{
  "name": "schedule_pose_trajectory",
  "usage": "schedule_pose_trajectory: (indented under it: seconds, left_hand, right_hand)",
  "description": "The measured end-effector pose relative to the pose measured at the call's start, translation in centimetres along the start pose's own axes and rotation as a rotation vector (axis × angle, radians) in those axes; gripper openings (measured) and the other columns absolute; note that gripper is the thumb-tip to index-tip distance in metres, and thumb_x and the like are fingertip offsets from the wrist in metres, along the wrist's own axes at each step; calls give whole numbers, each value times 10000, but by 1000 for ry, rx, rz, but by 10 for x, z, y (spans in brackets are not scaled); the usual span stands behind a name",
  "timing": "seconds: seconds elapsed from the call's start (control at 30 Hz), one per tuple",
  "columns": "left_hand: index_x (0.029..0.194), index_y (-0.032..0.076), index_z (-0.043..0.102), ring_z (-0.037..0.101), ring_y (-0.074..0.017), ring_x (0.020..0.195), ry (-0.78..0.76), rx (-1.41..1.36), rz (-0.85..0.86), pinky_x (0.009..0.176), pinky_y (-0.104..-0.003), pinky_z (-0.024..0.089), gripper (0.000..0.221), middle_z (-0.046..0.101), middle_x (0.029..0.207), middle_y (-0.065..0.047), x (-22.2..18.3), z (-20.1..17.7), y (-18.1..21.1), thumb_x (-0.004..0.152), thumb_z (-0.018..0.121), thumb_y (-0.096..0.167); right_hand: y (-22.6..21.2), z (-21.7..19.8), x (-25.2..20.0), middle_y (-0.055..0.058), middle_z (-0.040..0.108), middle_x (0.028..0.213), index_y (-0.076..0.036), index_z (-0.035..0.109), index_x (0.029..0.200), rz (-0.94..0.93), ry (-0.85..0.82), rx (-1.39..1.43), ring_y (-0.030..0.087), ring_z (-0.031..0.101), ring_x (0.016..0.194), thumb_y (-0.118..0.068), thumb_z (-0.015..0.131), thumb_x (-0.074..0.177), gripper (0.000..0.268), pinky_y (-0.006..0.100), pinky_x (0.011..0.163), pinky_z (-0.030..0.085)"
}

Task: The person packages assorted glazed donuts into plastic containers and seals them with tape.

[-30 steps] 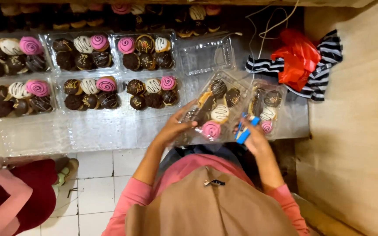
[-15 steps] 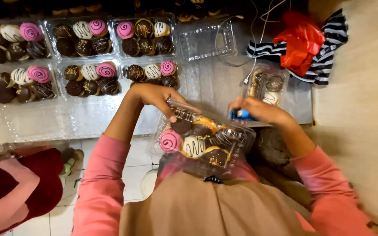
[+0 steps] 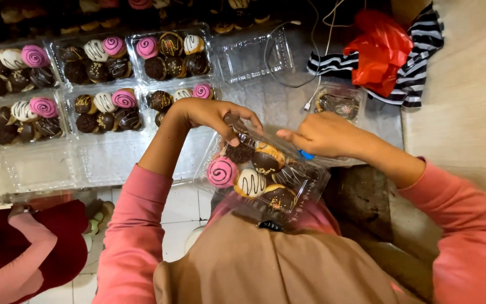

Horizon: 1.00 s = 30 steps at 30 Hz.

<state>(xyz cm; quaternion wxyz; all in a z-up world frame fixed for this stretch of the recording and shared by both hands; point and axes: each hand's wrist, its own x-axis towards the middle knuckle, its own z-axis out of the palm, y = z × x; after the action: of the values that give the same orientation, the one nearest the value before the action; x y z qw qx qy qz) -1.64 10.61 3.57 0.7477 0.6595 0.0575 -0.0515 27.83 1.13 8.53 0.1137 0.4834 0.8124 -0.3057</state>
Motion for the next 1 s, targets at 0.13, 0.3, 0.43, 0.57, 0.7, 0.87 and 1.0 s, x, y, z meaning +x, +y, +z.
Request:
schedule_pose_trajectory:
  seconds: [0.13,0.3,0.43,0.57,0.7,0.87,1.0]
  left_hand:
    - [1362,81,525,634,-105,808,112,-80,-168,679,-263,501,618,724,974,-76,11,3,1,815,810,125]
    - [1318,99,491,624,-95,842,166,-169,-139,703,-263,480,583,724,956,-29,21,8,-18,823,798,118]
    - [1366,97,487,639,-108,918,274,-200,-61,807,-269,483,626,711,931,-32,22,13,-29,830,807,129]
    - [1456,125,420,635,-105,922,350,-201,-54,824,-268,486,757,706,888,-26,31,18,-19,809,807,193]
    - [1462,93,389,607,-117,880,387,-209,-53,781,-275,478,810,694,923,-35,51,9,-52,808,823,291]
    - [1379,5,540,563,-121,1035,413,-135,-40,868,-300,487,773,604,1111,-29,69,4,-82,814,852,431]
    - [1344,18,562,570,-130,1098,407,-162,-37,939,-302,480,729,627,1162,-21,72,6,-102,796,853,401]
  right_hand:
    - [11,12,-3,220,577,529,-25,602,486,-89,165,-133,456,591,527,-563,408,1016,780,554,570,490]
    - [25,30,-6,193,587,523,-49,621,477,-157,274,-225,428,599,501,-507,457,1015,725,530,522,498]
    - [39,37,-3,181,606,551,-69,653,509,-202,355,-159,416,615,519,-499,472,1009,684,515,525,503]
    - [48,23,15,199,591,538,-44,662,560,-133,165,-41,388,616,547,-565,408,1022,742,506,555,502]
    - [28,-7,47,182,607,549,-43,686,620,-110,138,115,376,631,570,-600,333,1038,781,495,587,510]
    - [6,-21,75,206,599,559,-56,733,692,-170,230,-10,422,619,572,-619,336,1056,779,517,624,509]
    - [1,-15,72,191,614,565,-102,768,707,-219,258,-112,422,609,559,-585,349,1047,725,532,608,496]
